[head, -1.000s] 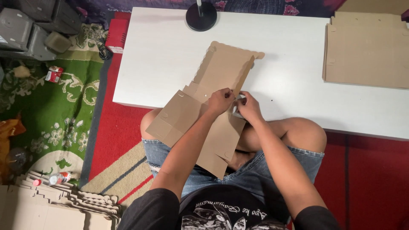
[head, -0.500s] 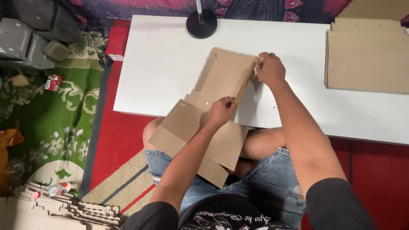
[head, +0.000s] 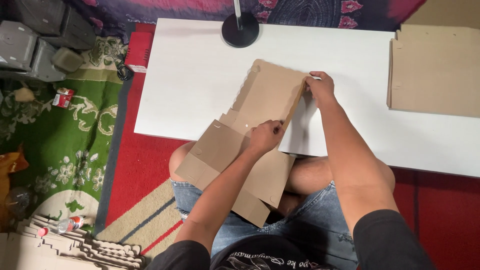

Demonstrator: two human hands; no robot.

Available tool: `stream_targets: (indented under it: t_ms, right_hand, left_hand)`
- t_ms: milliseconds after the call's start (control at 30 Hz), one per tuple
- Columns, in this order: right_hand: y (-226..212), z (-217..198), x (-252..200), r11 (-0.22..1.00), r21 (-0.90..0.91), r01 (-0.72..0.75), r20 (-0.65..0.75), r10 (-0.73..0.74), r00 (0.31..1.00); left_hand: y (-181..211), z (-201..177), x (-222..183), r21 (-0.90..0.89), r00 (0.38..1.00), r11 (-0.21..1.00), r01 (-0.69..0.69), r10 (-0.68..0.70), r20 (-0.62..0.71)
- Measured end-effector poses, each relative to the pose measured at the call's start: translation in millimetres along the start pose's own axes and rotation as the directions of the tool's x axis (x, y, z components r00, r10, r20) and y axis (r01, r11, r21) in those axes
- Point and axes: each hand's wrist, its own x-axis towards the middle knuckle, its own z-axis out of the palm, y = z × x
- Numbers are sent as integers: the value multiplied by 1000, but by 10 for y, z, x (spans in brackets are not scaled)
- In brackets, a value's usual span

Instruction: Folding a pre-cut cardboard sheet along its creases to assemble a box or component.

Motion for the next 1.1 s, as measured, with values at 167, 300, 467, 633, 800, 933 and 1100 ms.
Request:
stream_targets:
  t_ms: [167, 300, 467, 633, 800, 933, 1100]
  right_hand:
    - [106, 65, 89, 995, -88, 47, -51, -52, 997]
    - [-29, 88, -134, 800, -535, 272, -3, -324, 946]
    - [429, 204, -62, 466, -782, 414, 13, -653, 758]
    - [42, 217, -822, 397, -796, 458, 188, -557, 809]
    - [96, 285, -1153, 397, -815, 421, 368, -206, 907]
    - [167, 328, -1321, 396, -817, 419, 385, -166, 908]
    - [180, 380, -1620, 356, -798, 486, 500, -59, 864]
  left_hand:
    - [57, -47, 62, 77, 996, 996, 43, -49, 75]
    - [107, -90, 109, 216, 994, 976, 9, -33, 104]
    - [-42, 174, 262, 369, 993, 923, -109, 118, -2]
    - [-68, 89, 184, 432, 969, 884, -177, 235, -82]
    - [-322, 278, 347, 447, 959, 875, -186, 260, -110]
    - [-201, -93, 263, 514, 982, 848, -125, 180, -59]
    - [-133, -463, 110, 665, 999, 746, -26, -2, 41]
